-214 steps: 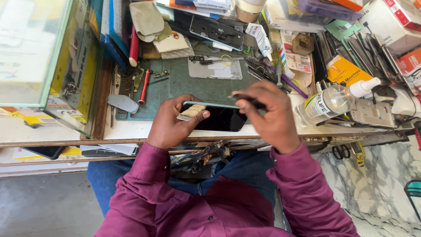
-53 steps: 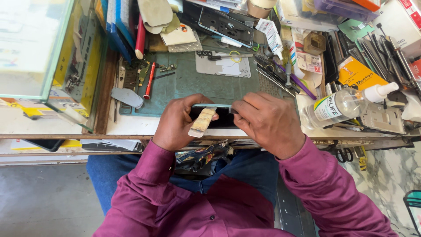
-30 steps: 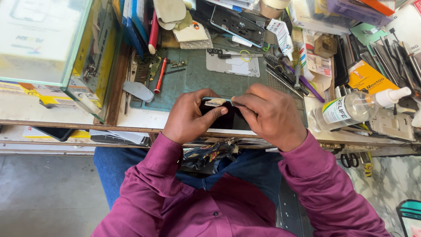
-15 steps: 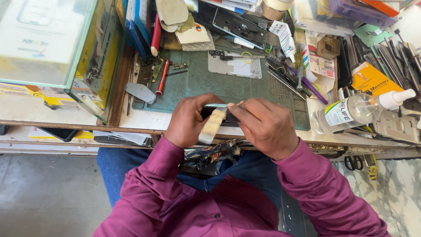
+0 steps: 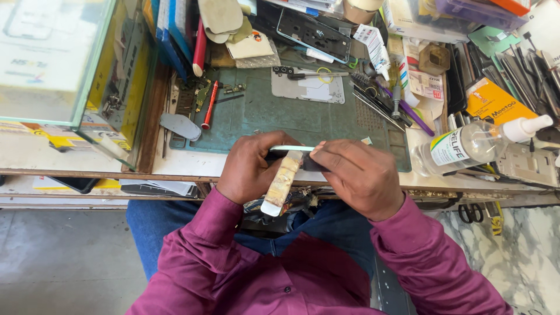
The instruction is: The person disassembles a smartphone, removes internal components, cleans the screen with a spray and brush, and reassembles the device. They handle the phone, a cleaning spray bottle, and a brush while working at a cluttered repair bench.
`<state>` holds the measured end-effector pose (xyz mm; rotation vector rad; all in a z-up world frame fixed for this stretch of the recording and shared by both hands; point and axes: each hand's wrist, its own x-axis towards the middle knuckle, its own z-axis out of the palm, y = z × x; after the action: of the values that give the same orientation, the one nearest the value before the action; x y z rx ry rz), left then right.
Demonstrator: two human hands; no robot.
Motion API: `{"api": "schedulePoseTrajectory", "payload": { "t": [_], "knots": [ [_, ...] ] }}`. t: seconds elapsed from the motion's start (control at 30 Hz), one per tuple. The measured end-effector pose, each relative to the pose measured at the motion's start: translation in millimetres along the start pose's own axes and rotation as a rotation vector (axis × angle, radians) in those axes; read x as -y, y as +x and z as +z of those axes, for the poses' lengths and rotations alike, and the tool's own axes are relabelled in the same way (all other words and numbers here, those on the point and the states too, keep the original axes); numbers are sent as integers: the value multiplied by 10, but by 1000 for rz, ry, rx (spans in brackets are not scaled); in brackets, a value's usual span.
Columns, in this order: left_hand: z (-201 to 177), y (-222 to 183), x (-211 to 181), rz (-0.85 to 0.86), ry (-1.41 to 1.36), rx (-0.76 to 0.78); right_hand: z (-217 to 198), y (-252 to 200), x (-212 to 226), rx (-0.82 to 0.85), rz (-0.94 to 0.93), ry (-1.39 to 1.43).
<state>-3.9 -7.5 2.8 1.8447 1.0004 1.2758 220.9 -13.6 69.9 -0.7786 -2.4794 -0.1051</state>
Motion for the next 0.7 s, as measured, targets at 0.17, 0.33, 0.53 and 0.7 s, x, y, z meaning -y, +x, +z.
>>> {"api": "schedulePoseTrajectory", "payload": {
  "t": [0.17,0.33,0.53,0.7],
  "knots": [
    [-17,13,-26,-39,-19,18,64,7,-1,-11,-47,-39],
    [-20,41,-28,-103,-3,24,48,76,22,-8,-58,-43],
    [12,56,-21,-99,14,-11,-153,267,241,-2,55,-79],
    [51,33,17,-30,-62,-45,-136,430,494,-21,20,-25]
  ]
}}
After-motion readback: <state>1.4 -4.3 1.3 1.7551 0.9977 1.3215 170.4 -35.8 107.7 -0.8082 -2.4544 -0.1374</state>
